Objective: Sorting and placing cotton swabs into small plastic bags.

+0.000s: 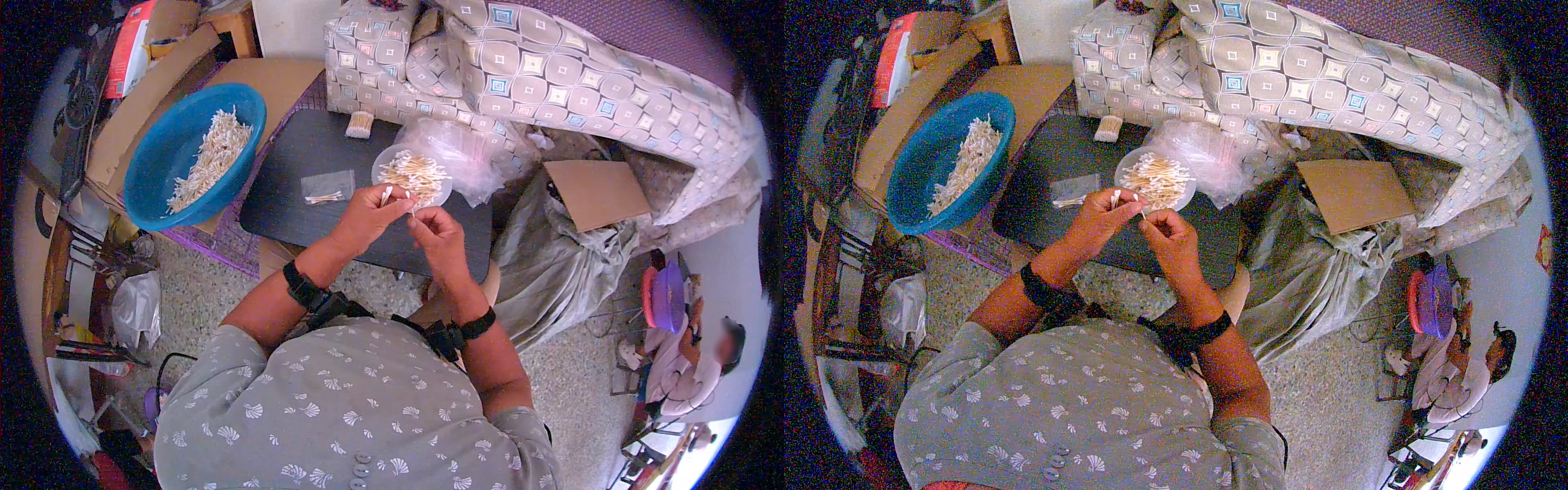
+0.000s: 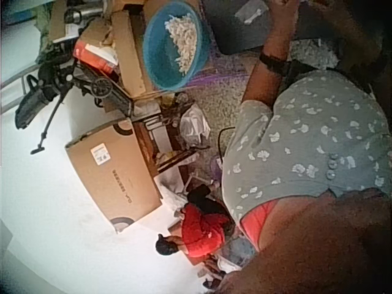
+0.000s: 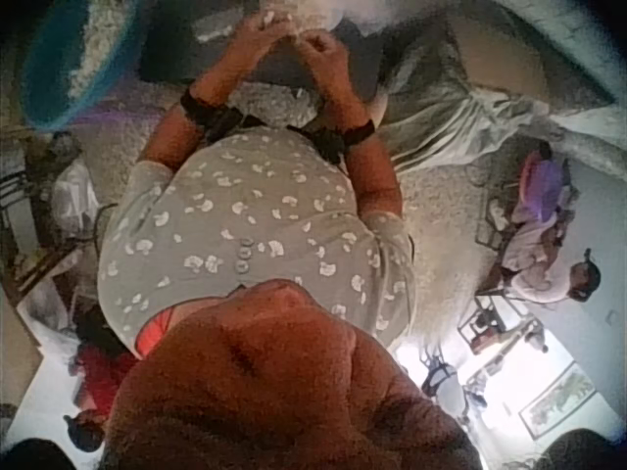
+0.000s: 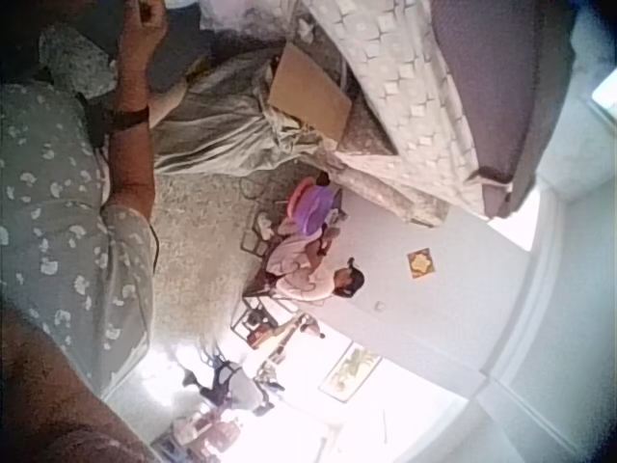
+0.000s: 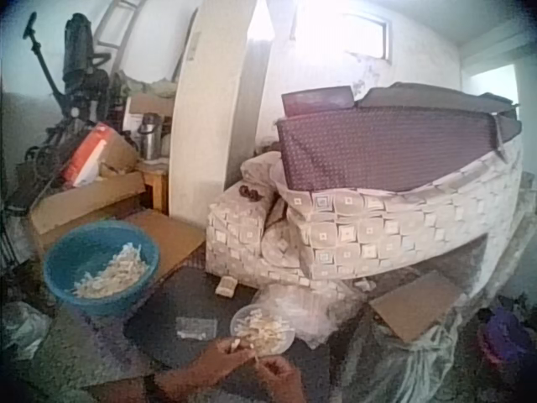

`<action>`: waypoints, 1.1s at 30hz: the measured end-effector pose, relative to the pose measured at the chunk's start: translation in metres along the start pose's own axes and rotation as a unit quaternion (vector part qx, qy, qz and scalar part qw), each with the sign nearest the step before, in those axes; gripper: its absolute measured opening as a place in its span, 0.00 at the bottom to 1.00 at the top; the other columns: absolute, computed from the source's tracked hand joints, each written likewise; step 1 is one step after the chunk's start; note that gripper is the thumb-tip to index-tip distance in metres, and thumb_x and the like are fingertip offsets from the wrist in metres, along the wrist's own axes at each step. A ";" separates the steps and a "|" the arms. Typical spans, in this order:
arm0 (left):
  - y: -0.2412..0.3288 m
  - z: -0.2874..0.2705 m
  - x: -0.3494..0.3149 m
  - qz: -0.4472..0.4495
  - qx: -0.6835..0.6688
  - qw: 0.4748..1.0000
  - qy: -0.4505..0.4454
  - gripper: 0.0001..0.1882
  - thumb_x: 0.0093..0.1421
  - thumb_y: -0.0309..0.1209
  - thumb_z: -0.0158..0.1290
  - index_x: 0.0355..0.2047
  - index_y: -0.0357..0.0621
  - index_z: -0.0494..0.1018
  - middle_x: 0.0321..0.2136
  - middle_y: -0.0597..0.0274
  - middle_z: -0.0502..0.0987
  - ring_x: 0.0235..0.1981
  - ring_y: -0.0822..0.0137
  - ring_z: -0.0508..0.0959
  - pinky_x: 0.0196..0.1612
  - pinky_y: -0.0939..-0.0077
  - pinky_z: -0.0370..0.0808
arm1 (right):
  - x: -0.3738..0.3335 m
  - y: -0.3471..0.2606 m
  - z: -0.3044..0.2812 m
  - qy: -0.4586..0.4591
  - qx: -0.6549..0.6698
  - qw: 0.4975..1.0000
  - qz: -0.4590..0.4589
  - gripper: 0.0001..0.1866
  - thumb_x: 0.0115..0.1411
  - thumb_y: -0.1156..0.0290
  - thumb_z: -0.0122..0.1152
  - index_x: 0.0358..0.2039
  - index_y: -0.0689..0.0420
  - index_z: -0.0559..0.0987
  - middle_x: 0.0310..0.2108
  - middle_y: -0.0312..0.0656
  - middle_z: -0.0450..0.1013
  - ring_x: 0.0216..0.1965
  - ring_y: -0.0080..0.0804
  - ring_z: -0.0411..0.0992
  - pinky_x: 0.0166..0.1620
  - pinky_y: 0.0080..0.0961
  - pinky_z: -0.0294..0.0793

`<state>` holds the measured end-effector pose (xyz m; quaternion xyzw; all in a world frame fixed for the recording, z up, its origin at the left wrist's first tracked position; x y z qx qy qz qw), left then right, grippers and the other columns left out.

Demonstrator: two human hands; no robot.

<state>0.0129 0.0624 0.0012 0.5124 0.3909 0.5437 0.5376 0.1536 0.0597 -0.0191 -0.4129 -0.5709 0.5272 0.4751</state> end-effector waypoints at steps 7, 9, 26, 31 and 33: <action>0.006 0.000 -0.003 -0.025 0.032 0.999 -0.006 0.07 0.59 0.30 0.53 0.35 0.40 0.76 0.26 0.72 0.75 0.25 0.82 0.70 0.27 0.85 0.67 | 0.002 -0.002 -0.011 0.043 0.000 0.999 -0.025 0.04 0.56 0.75 0.59 0.31 0.57 0.73 0.23 0.30 0.69 0.23 0.15 0.66 0.26 0.14 0.67; -0.002 -0.003 -0.003 -0.048 0.016 0.999 -0.011 0.07 0.59 0.30 0.53 0.35 0.41 0.76 0.23 0.74 0.73 0.22 0.83 0.67 0.23 0.85 0.64 | 0.001 -0.009 -0.012 0.055 0.014 0.998 -0.026 0.04 0.55 0.76 0.60 0.31 0.57 0.73 0.23 0.30 0.69 0.23 0.14 0.65 0.26 0.14 0.66; -0.017 0.013 -0.012 -0.093 0.029 0.992 -0.083 0.09 0.59 0.38 0.53 0.33 0.48 0.76 0.16 0.80 0.65 0.15 0.85 0.59 0.17 0.87 0.54 | 0.003 -0.031 -0.014 0.037 0.064 0.994 -0.085 0.04 0.57 0.77 0.58 0.33 0.58 0.74 0.27 0.29 0.71 0.26 0.14 0.65 0.30 0.13 0.66; -0.019 0.000 -0.006 -0.075 -0.005 0.997 -0.004 0.08 0.58 0.36 0.55 0.32 0.47 0.75 0.16 0.79 0.65 0.14 0.84 0.59 0.16 0.86 0.54 | 0.001 -0.024 -0.016 0.045 0.025 0.997 -0.060 0.04 0.56 0.77 0.58 0.33 0.57 0.74 0.25 0.28 0.70 0.25 0.13 0.64 0.28 0.13 0.65; -0.015 -0.001 -0.005 -0.075 -0.019 0.997 -0.001 0.08 0.58 0.36 0.55 0.32 0.46 0.75 0.16 0.79 0.65 0.14 0.84 0.59 0.16 0.86 0.54 | 0.002 -0.019 -0.015 0.044 0.020 0.997 -0.055 0.03 0.56 0.77 0.58 0.32 0.57 0.74 0.24 0.28 0.70 0.24 0.13 0.64 0.28 0.12 0.64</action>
Point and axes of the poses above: each hand's wrist, its own x-axis towards the middle knuckle, its own z-axis out of the palm, y = z × x, the point moved 6 cm from there along x, towards the middle knuckle
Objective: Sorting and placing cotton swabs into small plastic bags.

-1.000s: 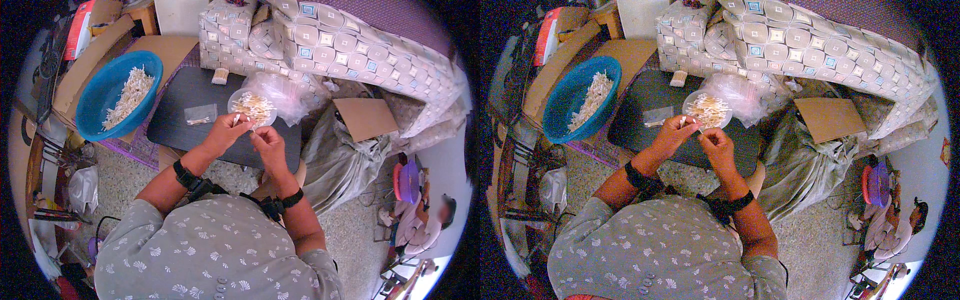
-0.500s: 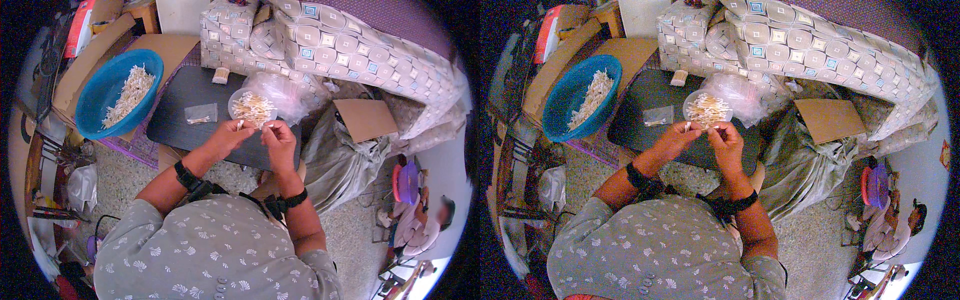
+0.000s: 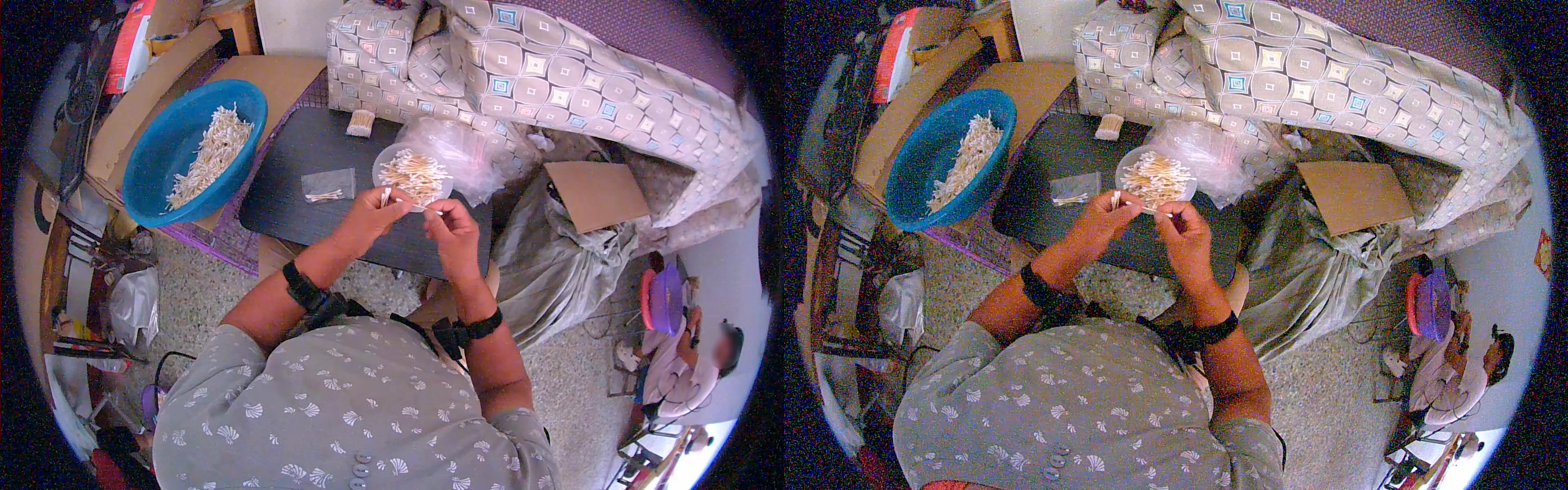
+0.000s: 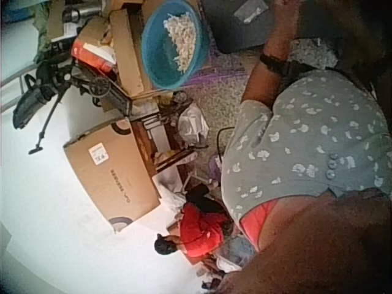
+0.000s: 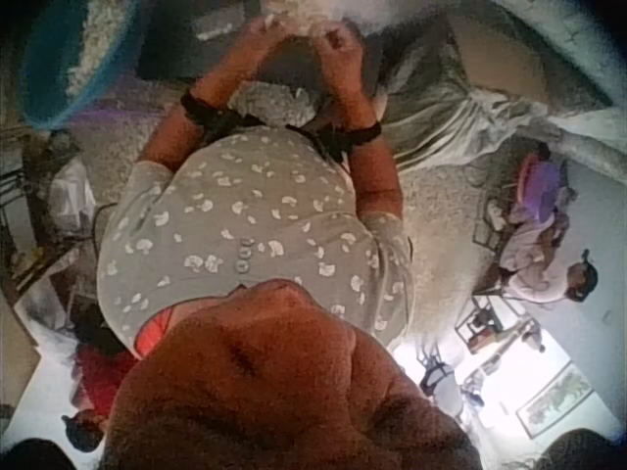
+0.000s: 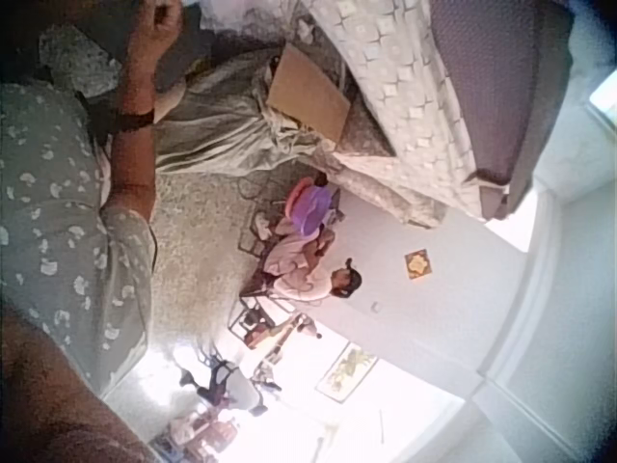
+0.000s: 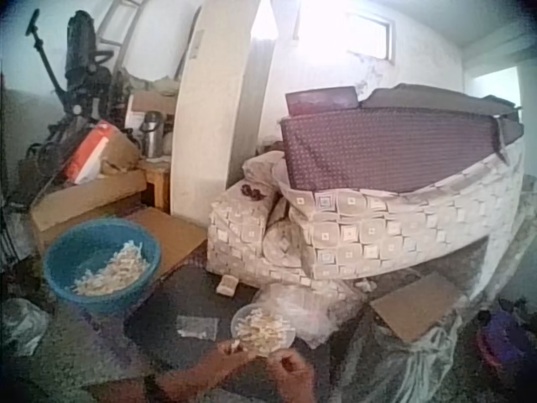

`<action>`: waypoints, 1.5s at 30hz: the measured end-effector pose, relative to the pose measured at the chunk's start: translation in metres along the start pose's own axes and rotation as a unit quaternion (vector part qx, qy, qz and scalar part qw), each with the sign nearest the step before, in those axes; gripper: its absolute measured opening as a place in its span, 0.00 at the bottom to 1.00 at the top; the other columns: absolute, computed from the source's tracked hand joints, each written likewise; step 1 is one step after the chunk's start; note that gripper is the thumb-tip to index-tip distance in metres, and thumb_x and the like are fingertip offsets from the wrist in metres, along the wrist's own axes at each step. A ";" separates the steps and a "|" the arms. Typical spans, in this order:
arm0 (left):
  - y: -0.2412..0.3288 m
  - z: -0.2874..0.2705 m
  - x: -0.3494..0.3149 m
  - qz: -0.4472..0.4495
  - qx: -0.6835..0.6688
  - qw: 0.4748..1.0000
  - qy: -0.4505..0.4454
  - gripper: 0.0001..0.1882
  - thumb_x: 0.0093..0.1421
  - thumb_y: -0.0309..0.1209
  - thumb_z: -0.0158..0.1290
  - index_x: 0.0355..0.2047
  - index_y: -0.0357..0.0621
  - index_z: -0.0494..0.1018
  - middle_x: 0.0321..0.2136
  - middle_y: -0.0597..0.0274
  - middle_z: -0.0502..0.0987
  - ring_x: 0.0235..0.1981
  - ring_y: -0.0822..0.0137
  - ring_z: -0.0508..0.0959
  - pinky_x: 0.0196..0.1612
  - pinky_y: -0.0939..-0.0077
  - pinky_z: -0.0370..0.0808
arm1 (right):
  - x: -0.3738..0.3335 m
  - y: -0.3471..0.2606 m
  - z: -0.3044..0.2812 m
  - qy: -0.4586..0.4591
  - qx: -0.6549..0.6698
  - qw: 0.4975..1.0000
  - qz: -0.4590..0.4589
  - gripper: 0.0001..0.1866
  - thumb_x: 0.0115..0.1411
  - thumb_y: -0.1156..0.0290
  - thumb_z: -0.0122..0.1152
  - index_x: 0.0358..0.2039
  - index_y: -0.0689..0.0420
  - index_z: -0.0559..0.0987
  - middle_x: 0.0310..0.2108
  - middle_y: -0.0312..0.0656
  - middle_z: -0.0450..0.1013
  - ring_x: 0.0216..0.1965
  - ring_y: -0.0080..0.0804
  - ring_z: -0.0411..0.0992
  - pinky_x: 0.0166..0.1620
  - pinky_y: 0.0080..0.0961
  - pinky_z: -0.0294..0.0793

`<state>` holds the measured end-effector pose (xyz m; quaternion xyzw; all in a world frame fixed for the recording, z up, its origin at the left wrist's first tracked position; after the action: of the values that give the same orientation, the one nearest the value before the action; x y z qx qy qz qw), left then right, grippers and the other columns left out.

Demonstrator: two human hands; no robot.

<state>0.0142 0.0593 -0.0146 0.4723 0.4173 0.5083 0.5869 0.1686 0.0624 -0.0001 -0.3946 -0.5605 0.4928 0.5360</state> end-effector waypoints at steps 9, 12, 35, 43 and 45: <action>0.003 0.000 0.003 0.003 -0.026 1.000 -0.008 0.09 0.58 0.35 0.55 0.33 0.44 0.76 0.17 0.78 0.67 0.15 0.85 0.60 0.16 0.87 0.55 | -0.008 0.015 0.015 -0.065 -0.052 0.996 0.021 0.03 0.58 0.74 0.58 0.30 0.59 0.75 0.22 0.27 0.67 0.24 0.13 0.62 0.26 0.14 0.62; 0.004 0.000 0.002 0.005 -0.016 1.000 -0.017 0.10 0.59 0.35 0.54 0.34 0.43 0.76 0.18 0.77 0.68 0.15 0.85 0.60 0.17 0.88 0.55 | -0.009 0.017 0.017 -0.074 -0.049 0.995 0.038 0.03 0.58 0.73 0.57 0.30 0.59 0.75 0.22 0.27 0.68 0.24 0.13 0.62 0.26 0.14 0.62; 0.002 0.011 -0.002 0.074 0.057 0.991 -0.099 0.12 0.64 0.35 0.47 0.29 0.39 0.72 0.24 0.71 0.72 0.27 0.80 0.68 0.30 0.82 0.68 | -0.013 0.028 0.021 -0.110 -0.042 0.990 0.078 0.06 0.57 0.72 0.60 0.33 0.59 0.74 0.28 0.31 0.72 0.29 0.17 0.68 0.32 0.17 0.69; 0.000 0.010 0.001 0.088 0.082 0.988 -0.095 0.11 0.64 0.34 0.45 0.29 0.39 0.71 0.25 0.69 0.73 0.28 0.78 0.70 0.32 0.79 0.70 | -0.012 0.031 0.020 -0.095 -0.055 0.990 0.092 0.05 0.57 0.73 0.59 0.32 0.59 0.75 0.27 0.31 0.72 0.29 0.16 0.67 0.33 0.16 0.68; 0.001 0.010 0.000 0.085 0.075 0.990 -0.088 0.12 0.64 0.34 0.45 0.29 0.39 0.71 0.25 0.69 0.73 0.27 0.78 0.70 0.32 0.79 0.69 | -0.011 0.033 0.019 -0.094 -0.054 0.990 0.092 0.04 0.57 0.73 0.59 0.31 0.59 0.74 0.26 0.30 0.71 0.28 0.15 0.66 0.32 0.16 0.67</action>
<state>0.0238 0.0582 -0.0114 0.5913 0.3593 0.4799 0.5395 0.1485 0.0555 -0.0332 -0.4248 -0.5955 0.5441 0.4110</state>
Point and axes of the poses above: each hand's wrist, its own x-axis towards the middle knuckle, its own z-axis out of the palm, y = z × x, the point moved 6 cm from there along x, towards the middle knuckle
